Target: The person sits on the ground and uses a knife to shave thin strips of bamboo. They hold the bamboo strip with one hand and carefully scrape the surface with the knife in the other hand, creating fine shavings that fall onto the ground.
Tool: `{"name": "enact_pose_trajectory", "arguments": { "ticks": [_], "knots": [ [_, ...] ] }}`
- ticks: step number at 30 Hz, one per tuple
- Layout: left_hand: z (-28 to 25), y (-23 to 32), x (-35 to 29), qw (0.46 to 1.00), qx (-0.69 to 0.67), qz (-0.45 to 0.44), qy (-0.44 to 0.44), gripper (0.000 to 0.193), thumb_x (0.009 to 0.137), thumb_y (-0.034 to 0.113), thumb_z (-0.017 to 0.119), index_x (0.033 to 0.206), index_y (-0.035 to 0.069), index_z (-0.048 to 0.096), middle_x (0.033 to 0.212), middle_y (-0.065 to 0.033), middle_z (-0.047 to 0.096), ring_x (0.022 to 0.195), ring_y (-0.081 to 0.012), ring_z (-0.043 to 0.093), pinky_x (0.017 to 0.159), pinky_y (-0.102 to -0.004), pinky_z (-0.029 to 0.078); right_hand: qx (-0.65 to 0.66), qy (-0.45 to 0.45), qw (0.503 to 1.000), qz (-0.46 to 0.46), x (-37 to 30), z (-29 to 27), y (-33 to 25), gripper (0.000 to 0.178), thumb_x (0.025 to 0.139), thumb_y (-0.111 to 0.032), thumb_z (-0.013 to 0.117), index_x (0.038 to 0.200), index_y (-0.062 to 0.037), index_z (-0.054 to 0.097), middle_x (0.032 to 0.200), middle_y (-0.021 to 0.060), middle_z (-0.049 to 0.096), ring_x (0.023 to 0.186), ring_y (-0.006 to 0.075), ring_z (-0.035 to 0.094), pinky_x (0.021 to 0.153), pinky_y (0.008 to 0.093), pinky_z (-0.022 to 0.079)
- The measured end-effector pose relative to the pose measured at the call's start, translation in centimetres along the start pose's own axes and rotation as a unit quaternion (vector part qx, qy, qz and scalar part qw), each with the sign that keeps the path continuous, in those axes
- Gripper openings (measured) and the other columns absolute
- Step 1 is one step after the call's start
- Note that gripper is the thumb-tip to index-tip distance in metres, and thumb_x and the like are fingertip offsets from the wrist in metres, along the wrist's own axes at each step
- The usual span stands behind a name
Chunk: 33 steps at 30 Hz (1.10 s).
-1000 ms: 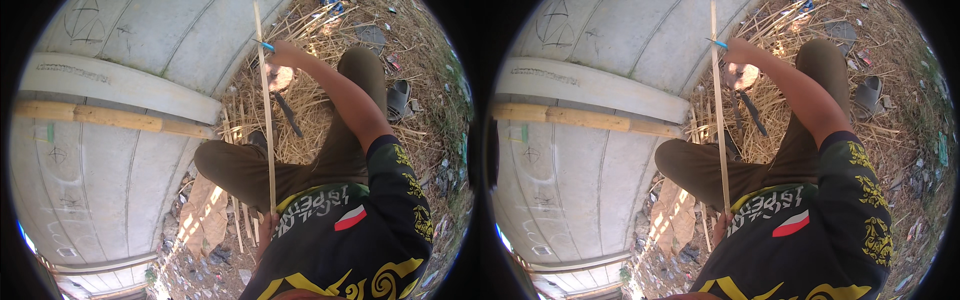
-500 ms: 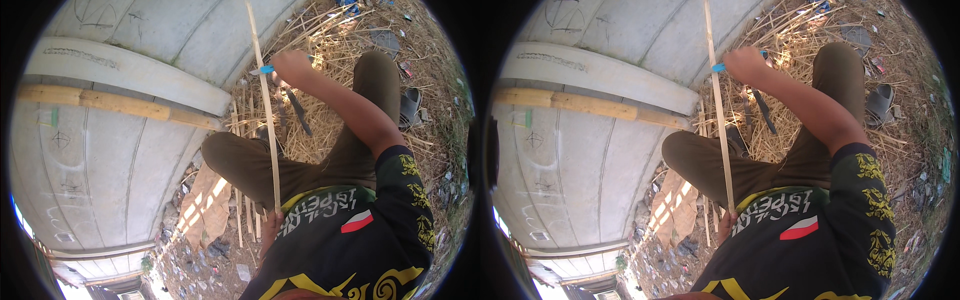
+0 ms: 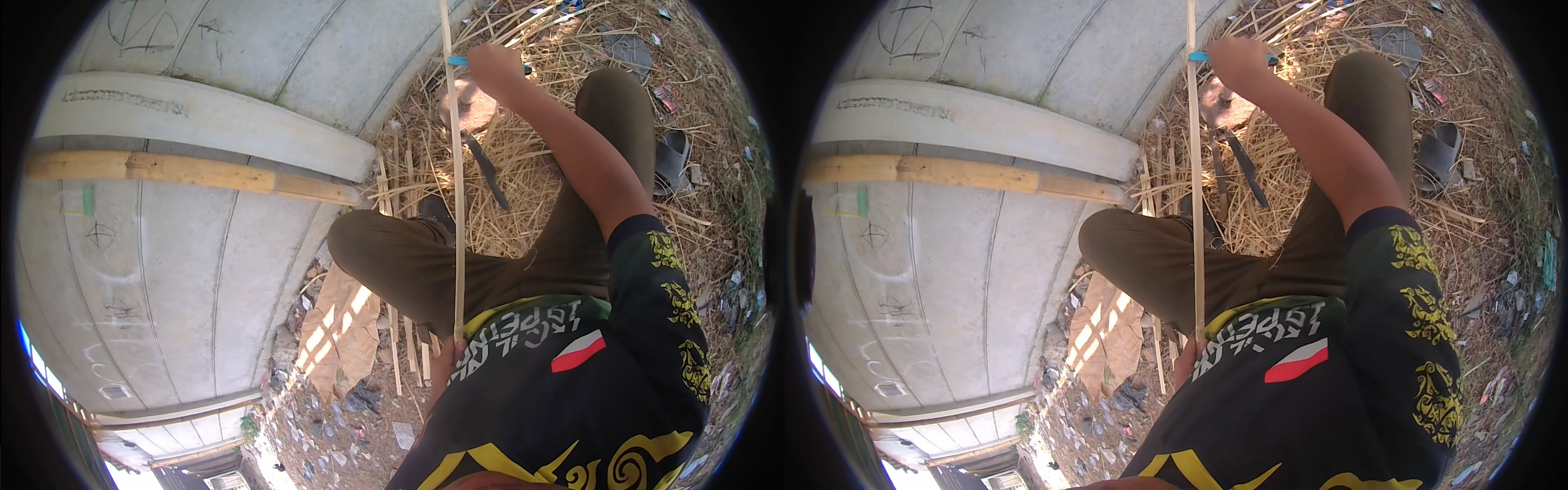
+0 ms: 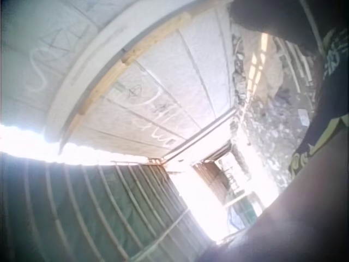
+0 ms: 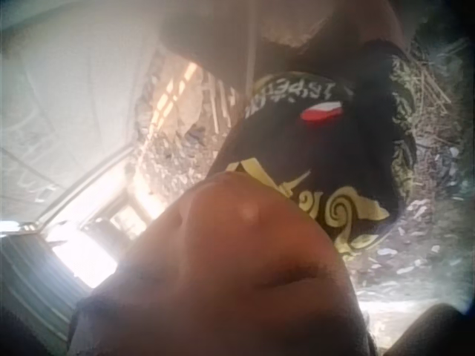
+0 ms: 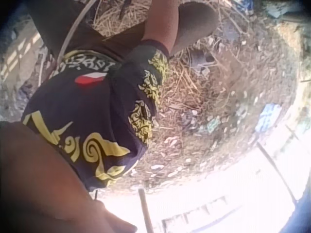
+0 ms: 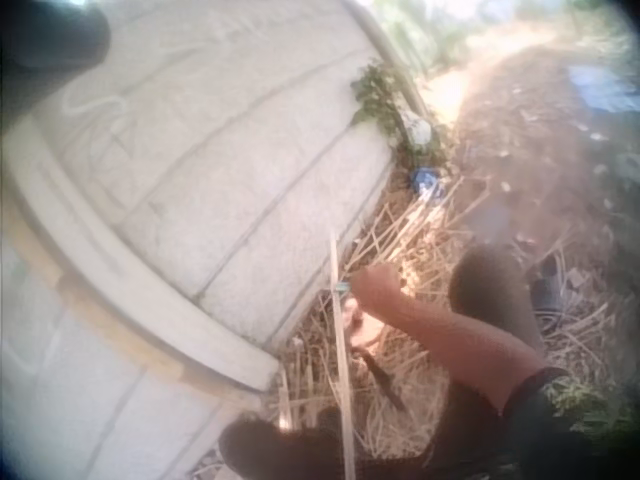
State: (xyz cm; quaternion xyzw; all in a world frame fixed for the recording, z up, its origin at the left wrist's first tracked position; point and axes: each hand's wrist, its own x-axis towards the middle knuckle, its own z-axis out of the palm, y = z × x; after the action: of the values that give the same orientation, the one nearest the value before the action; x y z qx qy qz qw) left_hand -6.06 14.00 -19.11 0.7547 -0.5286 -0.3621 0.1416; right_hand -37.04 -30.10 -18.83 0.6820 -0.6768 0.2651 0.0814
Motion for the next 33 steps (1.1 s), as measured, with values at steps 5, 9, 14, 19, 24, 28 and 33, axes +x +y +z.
{"name": "enact_pose_trajectory", "arguments": {
  "ticks": [5,9,14,19,24,28,33],
  "knots": [
    [0.4,-1.0,1.1,0.999,-0.027,-0.023,0.002,0.048,0.103,0.051,0.05,0.133,0.014,0.056,0.09,-0.0157,0.068,0.085,-0.0289,0.066,0.079,-0.0399,0.05,0.001,-0.063,0.99,-0.123,-3.2,-1.0,-3.9,0.008,0.082,-0.016,0.068,0.079,-0.0108,0.072,0.077,0.0069,0.072,0.074,0.0243,0.073,0.058,0.0367,0.057],
    [0.1,0.6,0.2,0.999,-0.016,-0.033,0.022,0.047,0.103,0.052,0.047,0.125,0.012,0.057,0.088,-0.0189,0.067,0.085,-0.0362,0.067,0.076,-0.0427,0.05,0.011,-0.064,0.982,-0.175,-4.0,0.1,-4.9,0.007,0.08,-0.016,0.069,0.078,-0.0102,0.072,0.075,0.007,0.072,0.07,0.0273,0.073,0.057,0.0388,0.057],
    [-0.1,1.0,-0.1,0.993,0.09,-0.069,0.034,0.04,0.104,0.049,0.046,0.108,0.011,0.054,0.081,-0.0258,0.065,0.08,-0.05,0.063,0.067,-0.0506,0.049,-0.003,-0.097,0.986,-0.139,-3.8,-0.6,-5.4,0.006,0.077,-0.015,0.071,0.076,-0.0094,0.072,0.072,0.0074,0.072,0.069,0.0273,0.073,0.057,0.0388,0.057],
    [-0.3,0.3,-0.8,0.991,0.122,-0.04,0.027,0.036,0.104,0.048,0.046,0.105,0.012,0.048,0.077,-0.0274,0.064,0.08,-0.0522,0.063,0.063,-0.0563,0.046,-0.018,-0.077,0.995,-0.063,-1.9,-0.3,-1.0,0.005,0.077,-0.014,0.075,0.078,-0.0096,0.074,0.073,0.0073,0.072,0.071,0.0231,0.074,0.059,0.0369,0.059],
    [-0.5,0.8,-0.2,0.991,0.123,-0.038,0.034,0.034,0.104,0.046,0.047,0.104,0.012,0.048,0.076,-0.0268,0.064,0.08,-0.052,0.063,0.063,-0.0558,0.046,-0.043,-0.098,0.98,-0.168,-3.3,0.1,-4.0,0.006,0.08,-0.014,0.071,0.077,-0.0091,0.073,0.071,0.0061,0.071,0.071,0.025,0.073,0.061,0.0366,0.059],
    [-0.5,0.1,-0.7,0.991,0.125,-0.046,0.034,0.035,0.105,0.044,0.048,0.102,0.01,0.048,0.076,-0.0262,0.064,0.079,-0.0514,0.063,0.063,-0.0541,0.047,0.009,-0.08,0.993,-0.089,-2.7,0.9,-3.5,0.003,0.077,-0.012,0.072,0.076,-0.0103,0.073,0.071,0.0067,0.071,0.068,0.0254,0.073,0.058,0.0352,0.058],
    [-1.0,0.5,-1.3,0.99,0.129,-0.05,0.009,0.034,0.105,0.042,0.048,0.103,0.008,0.05,0.08,-0.0258,0.065,0.08,-0.0493,0.064,0.065,-0.0511,0.048,0.002,-0.027,1.0,-0.012,-0.9,0.7,-0.5,0.007,0.079,-0.014,0.073,0.074,-0.0088,0.072,0.066,0.0083,0.069,0.066,0.0215,0.072,0.05,0.0332,0.054]
  ]
}}
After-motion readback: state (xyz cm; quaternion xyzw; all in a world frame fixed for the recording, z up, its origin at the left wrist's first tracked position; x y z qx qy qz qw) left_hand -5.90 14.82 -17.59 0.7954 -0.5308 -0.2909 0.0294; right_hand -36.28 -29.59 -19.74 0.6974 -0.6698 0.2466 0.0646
